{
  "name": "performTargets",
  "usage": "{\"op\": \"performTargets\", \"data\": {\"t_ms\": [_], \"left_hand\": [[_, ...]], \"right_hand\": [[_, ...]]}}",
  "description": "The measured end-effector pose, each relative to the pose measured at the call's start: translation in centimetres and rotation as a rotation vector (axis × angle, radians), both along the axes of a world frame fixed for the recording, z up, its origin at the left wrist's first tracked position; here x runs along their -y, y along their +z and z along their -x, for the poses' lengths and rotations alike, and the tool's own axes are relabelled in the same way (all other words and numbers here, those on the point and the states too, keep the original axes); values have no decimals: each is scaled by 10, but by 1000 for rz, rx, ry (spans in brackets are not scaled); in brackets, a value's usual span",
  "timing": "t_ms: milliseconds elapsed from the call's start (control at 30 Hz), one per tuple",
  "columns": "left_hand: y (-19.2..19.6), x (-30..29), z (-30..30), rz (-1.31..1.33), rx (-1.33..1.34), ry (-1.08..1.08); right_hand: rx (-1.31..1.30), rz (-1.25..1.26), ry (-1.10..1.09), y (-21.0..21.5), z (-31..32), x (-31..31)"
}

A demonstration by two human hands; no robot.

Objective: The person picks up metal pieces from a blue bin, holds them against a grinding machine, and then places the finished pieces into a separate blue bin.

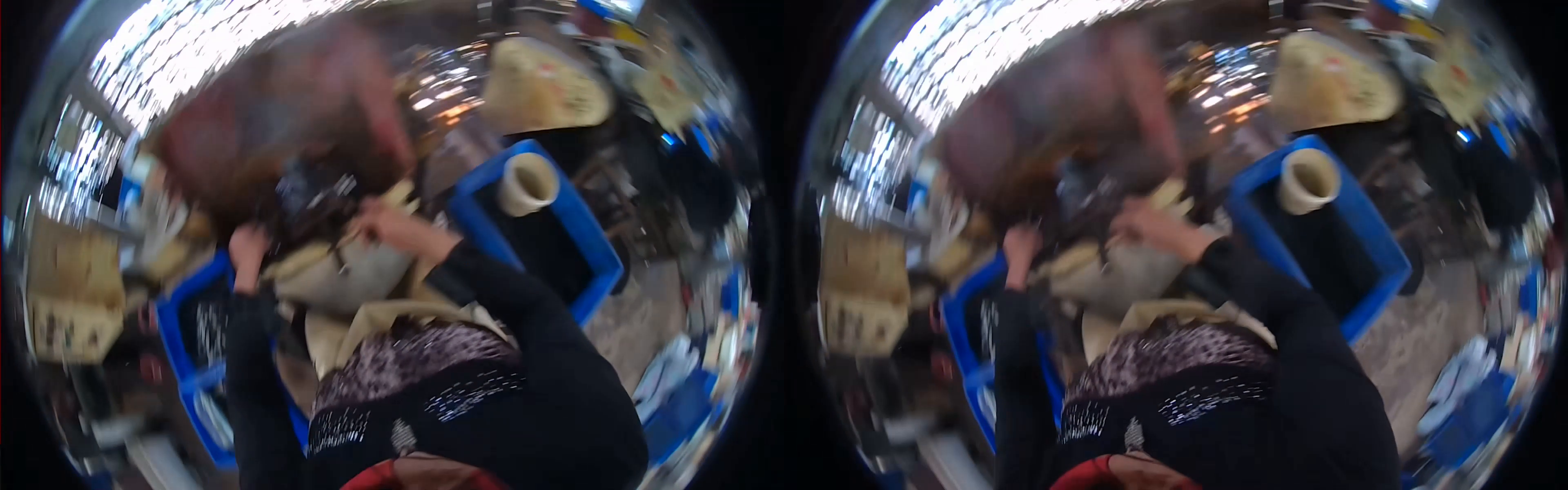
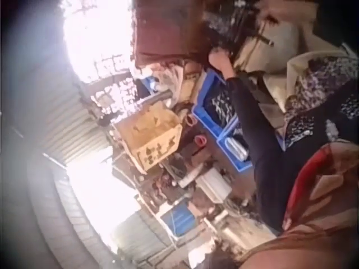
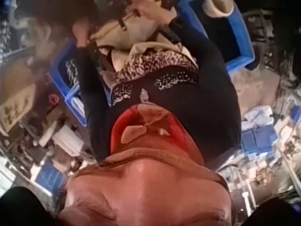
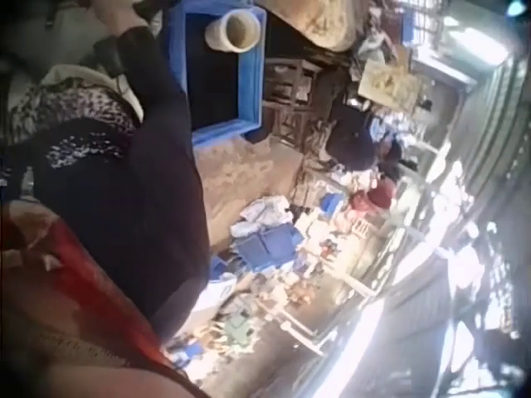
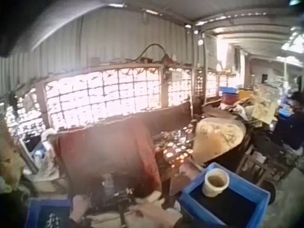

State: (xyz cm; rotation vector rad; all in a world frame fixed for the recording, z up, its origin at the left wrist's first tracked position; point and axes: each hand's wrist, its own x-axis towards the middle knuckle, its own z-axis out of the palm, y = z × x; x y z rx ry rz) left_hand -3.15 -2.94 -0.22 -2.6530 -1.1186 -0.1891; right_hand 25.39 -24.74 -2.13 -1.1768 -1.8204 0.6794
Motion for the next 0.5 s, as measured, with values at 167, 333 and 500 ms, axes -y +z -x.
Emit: {"op": "performTargets", "data": {"t_ms": [167,333,500], "left_hand": [[48,89,4,911,1183,461],[56,131,-4,981,1282,399],[65,155,-25,1115,1321,311]], "right_hand": [[-1169,600,-28,75,31,8],[-1091,569,-99,77,48,6],[-1064,510,-175,74,51,4]]}}
